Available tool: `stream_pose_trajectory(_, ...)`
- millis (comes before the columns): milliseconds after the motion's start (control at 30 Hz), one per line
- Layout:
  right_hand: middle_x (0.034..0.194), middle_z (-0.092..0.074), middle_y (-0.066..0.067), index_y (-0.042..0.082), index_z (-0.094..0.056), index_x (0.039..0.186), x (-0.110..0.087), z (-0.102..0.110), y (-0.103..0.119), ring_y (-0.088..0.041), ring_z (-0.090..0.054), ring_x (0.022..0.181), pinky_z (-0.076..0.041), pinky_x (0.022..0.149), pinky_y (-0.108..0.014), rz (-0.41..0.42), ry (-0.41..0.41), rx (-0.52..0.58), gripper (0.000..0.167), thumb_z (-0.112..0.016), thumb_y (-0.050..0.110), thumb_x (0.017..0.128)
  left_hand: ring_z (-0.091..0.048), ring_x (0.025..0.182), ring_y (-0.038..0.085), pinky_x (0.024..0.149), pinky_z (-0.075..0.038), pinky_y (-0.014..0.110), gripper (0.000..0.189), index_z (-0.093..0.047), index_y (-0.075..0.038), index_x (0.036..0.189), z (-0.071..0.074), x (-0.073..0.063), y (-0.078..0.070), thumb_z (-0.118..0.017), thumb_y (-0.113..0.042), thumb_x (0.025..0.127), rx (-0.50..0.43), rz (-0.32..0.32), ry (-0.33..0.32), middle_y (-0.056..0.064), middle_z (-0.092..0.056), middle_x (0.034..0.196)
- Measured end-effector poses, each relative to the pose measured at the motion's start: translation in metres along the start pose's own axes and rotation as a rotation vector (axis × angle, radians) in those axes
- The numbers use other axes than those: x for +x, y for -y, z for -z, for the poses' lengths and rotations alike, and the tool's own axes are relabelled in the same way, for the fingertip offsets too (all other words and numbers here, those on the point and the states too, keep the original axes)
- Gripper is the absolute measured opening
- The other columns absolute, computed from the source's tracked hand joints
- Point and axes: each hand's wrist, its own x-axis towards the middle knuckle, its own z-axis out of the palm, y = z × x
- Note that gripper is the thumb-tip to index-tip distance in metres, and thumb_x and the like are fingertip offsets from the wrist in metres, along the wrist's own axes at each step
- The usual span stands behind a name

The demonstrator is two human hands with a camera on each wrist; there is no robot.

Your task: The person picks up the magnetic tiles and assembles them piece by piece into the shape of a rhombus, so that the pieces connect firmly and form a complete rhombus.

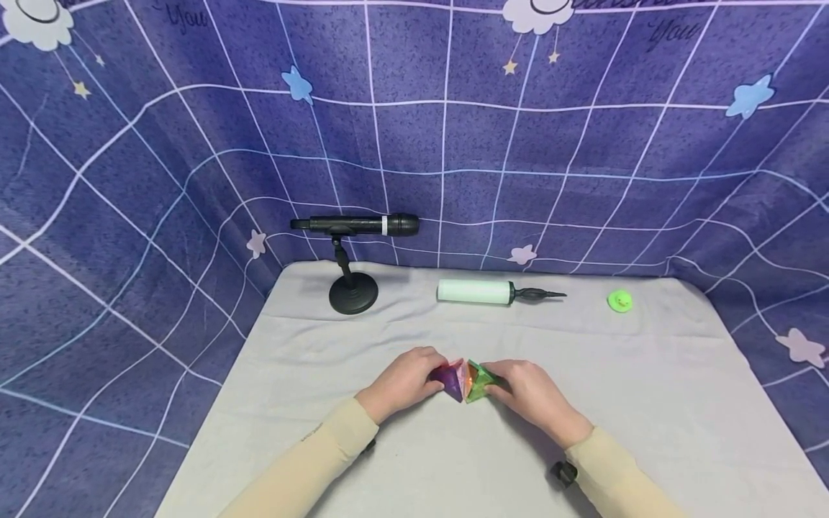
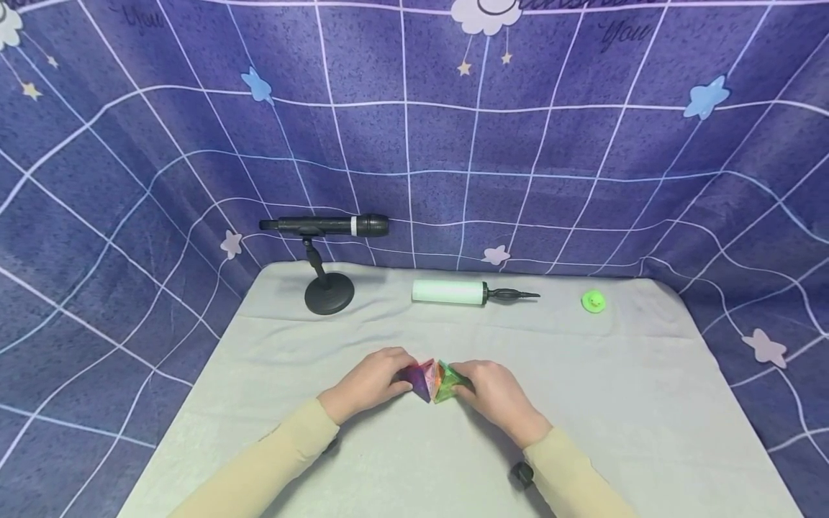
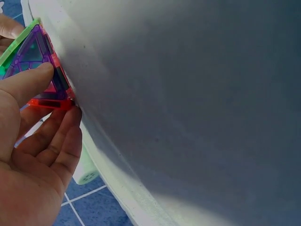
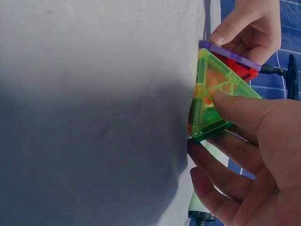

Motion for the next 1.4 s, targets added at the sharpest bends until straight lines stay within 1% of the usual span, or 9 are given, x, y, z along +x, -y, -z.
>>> stream_pose_trajectory(267,0.112,-0.076,-0.009,0.004,-0.074,0.123,0.005,0.005,0.004,-0.026,-0.073,0.098,-0.058,0.086,-0.044,0.016,0.028,-0.021,0.041,-0.087,0.016,0.085,-0.063,0.100,0.013,0.091,-0.052,0.031,0.029,-0.072,-0.011,0.118,0.000,0.000,-0.001,-0.081,-0.023,0.093,0.014,0.013,0.013,-0.002,-0.068,0.108)
stream_pose_trajectory(400,0.113,-0.076,-0.009,0.004,-0.074,0.123,0.006,0.006,0.004,-0.025,-0.073,0.100,-0.057,0.087,-0.044,0.017,0.036,-0.012,0.042,-0.087,0.016,0.085,-0.064,0.099,0.014,0.091,-0.052,0.032,0.028,-0.072,-0.010,0.117,0.000,0.001,-0.001,-0.082,-0.023,0.093,0.020,0.000,0.005,-0.001,-0.068,0.107)
stream_pose_trajectory(533,0.114,-0.076,-0.009,0.005,-0.075,0.122,0.007,0.007,0.004,-0.026,-0.073,0.101,-0.057,0.089,-0.045,0.017,0.032,0.015,0.041,-0.087,0.016,0.085,-0.064,0.099,0.015,0.091,-0.052,0.032,0.028,-0.072,-0.010,0.116,-0.001,0.001,-0.001,-0.082,-0.023,0.093,0.017,-0.016,-0.009,0.000,-0.069,0.107)
stream_pose_trajectory(700,0.114,-0.076,-0.009,0.006,-0.076,0.120,0.009,0.008,0.004,-0.026,-0.073,0.103,-0.056,0.091,-0.044,0.040,0.016,0.036,0.039,-0.087,0.016,0.084,-0.065,0.100,0.015,0.092,-0.051,0.032,0.029,-0.072,-0.011,0.117,-0.002,0.002,-0.001,-0.082,-0.023,0.092,0.023,-0.012,-0.006,0.000,-0.069,0.108)
stream_pose_trajectory(833,0.113,-0.076,-0.010,0.006,-0.076,0.120,0.010,0.008,0.006,-0.026,-0.073,0.102,-0.056,0.091,-0.045,0.066,0.009,0.023,0.039,-0.087,0.016,0.084,-0.065,0.102,0.015,0.093,-0.051,0.031,0.029,-0.073,-0.011,0.117,-0.004,0.002,-0.001,-0.082,-0.024,0.093,0.023,0.000,0.004,0.000,-0.070,0.109)
stream_pose_trajectory(1000,0.113,-0.076,-0.011,0.005,-0.076,0.120,0.011,0.009,0.007,-0.027,-0.073,0.101,-0.057,0.091,-0.045,0.072,0.013,0.005,0.039,-0.087,0.017,0.084,-0.065,0.103,0.015,0.094,-0.051,0.031,0.030,-0.072,-0.011,0.119,-0.005,0.002,-0.001,-0.081,-0.024,0.093,0.022,0.014,0.011,0.000,-0.070,0.110)
stream_pose_trajectory(1400,0.110,-0.075,-0.008,0.007,-0.076,0.120,0.013,0.010,0.010,-0.025,-0.073,0.097,-0.058,0.087,-0.044,0.080,0.003,-0.006,0.038,-0.087,0.017,0.086,-0.064,0.100,0.013,0.091,-0.052,0.030,0.029,-0.073,-0.012,0.118,-0.005,0.003,-0.002,-0.081,-0.025,0.094,0.026,0.015,0.004,-0.002,-0.069,0.108)
